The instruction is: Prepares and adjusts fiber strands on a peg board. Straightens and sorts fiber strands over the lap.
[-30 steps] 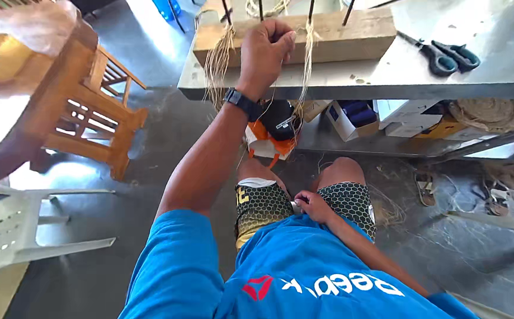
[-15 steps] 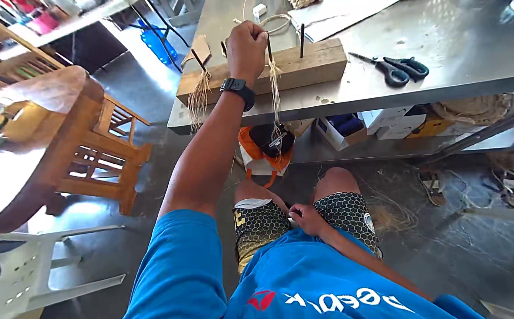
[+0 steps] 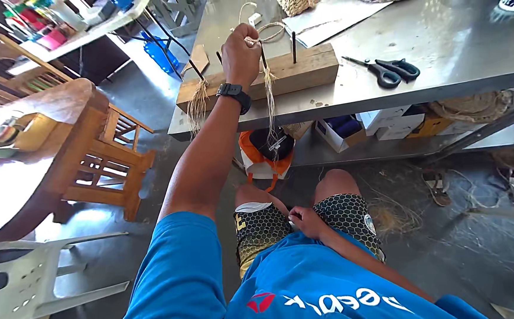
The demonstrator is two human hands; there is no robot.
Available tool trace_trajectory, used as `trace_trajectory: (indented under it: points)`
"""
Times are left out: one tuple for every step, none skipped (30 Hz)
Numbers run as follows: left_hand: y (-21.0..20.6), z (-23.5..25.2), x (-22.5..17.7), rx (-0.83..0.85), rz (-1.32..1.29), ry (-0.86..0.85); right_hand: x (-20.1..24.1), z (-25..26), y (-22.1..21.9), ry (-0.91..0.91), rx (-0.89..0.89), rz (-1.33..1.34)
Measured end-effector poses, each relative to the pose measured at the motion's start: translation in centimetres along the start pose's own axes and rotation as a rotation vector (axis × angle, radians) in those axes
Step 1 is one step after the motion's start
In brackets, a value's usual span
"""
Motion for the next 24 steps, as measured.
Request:
trace_trajectory:
  points:
    - [0.0, 0.1, 0.0, 0.005, 0.01, 0.005, 0.0, 0.0, 0.0, 0.0, -0.002, 0.0]
    - [-0.1, 0.1, 0.0, 0.011, 0.014, 0.01, 0.0, 0.0, 0.0, -0.002, -0.004, 0.001]
    - [-0.1, 0.2, 0.1, 0.016, 0.011, 0.011, 0.0, 0.0, 0.0, -0.004, -0.004, 0.002]
    - [-0.1, 0.2, 0.1, 0.016, 0.004, 0.007, 0.0, 0.0, 0.0, -0.005, -0.001, -0.001]
    - [0.0, 0.2, 0.2, 0.012, -0.002, 0.0, 0.0, 0.0, 0.0, -0.006, 0.003, -0.004]
    - [0.0, 0.2, 0.2, 0.01, -0.004, -0.008, 0.0, 0.0, 0.0, -0.006, 0.004, -0.007]
    - [0.1, 0.1, 0.2, 0.009, -0.003, -0.013, 0.0, -0.1, 0.0, -0.006, 0.005, -0.008]
    - [0.3, 0.0, 0.2, 0.007, -0.003, -0.017, 0.0, 0.0, 0.0, -0.007, 0.004, -0.009]
    - [0.5, -0.1, 0.2, 0.004, -0.003, -0.018, 0.0, 0.0, 0.0, -0.006, 0.003, -0.01]
    - [0.7, -0.2, 0.2, 0.002, -0.002, -0.021, 0.0, 0.0, 0.0, -0.006, 0.004, -0.01]
    - [0.8, -0.2, 0.1, 0.001, -0.007, -0.028, 0.0, 0.0, 0.0, -0.006, 0.005, -0.012]
    - [0.9, -0.2, 0.0, 0.002, -0.023, -0.036, 0.0, 0.0, 0.0, -0.007, 0.007, -0.014]
    - [1.0, -0.3, 0.0, 0.002, -0.044, -0.042, 0.1, 0.0, 0.0, -0.007, 0.009, -0.016]
    - [1.1, -0.3, 0.0, 0.004, -0.062, -0.045, 0.1, 0.0, 0.0, -0.004, 0.006, -0.017]
    - [1.1, -0.3, -0.1, 0.008, -0.075, -0.049, 0.1, 0.0, 0.0, 0.0, 0.003, -0.019]
    - [1.1, -0.3, -0.1, 0.012, -0.076, -0.051, 0.1, 0.0, 0.1, 0.002, -0.002, -0.018]
    - [1.1, -0.3, -0.2, 0.019, -0.064, -0.051, 0.1, 0.1, 0.0, 0.002, -0.005, -0.016]
    - [1.0, -0.3, -0.2, 0.028, -0.04, -0.052, 0.0, 0.1, 0.0, 0.002, -0.006, -0.015]
    - [0.9, -0.3, -0.2, 0.037, -0.007, -0.054, 0.0, 0.1, 0.0, 0.001, -0.006, -0.014]
    - [0.8, -0.3, -0.3, 0.044, 0.033, -0.057, -0.1, 0.1, 0.0, 0.002, -0.006, -0.013]
    - [0.7, -0.2, -0.4, 0.053, 0.072, -0.06, -0.1, 0.1, 0.0, 0.001, -0.004, -0.012]
    - [0.7, -0.2, -0.5, 0.062, 0.108, -0.058, 0.0, 0.1, 0.0, -0.001, -0.005, -0.011]
    - [0.6, -0.2, -0.6, 0.07, 0.138, -0.056, 0.0, 0.1, 0.1, -0.005, -0.007, -0.01]
    - [0.6, -0.1, -0.8, 0.077, 0.171, -0.057, 0.0, 0.0, 0.1, -0.01, -0.007, -0.009]
Point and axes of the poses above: each hand's wrist, its own z-axis towards the middle knuckle, its own y-axis out of the back of the hand, x = y × z, the point moved 9 cm from there along z, towards the middle knuckle, and after that the axes turned 13 degrees about -z, right-handed, at the moved point
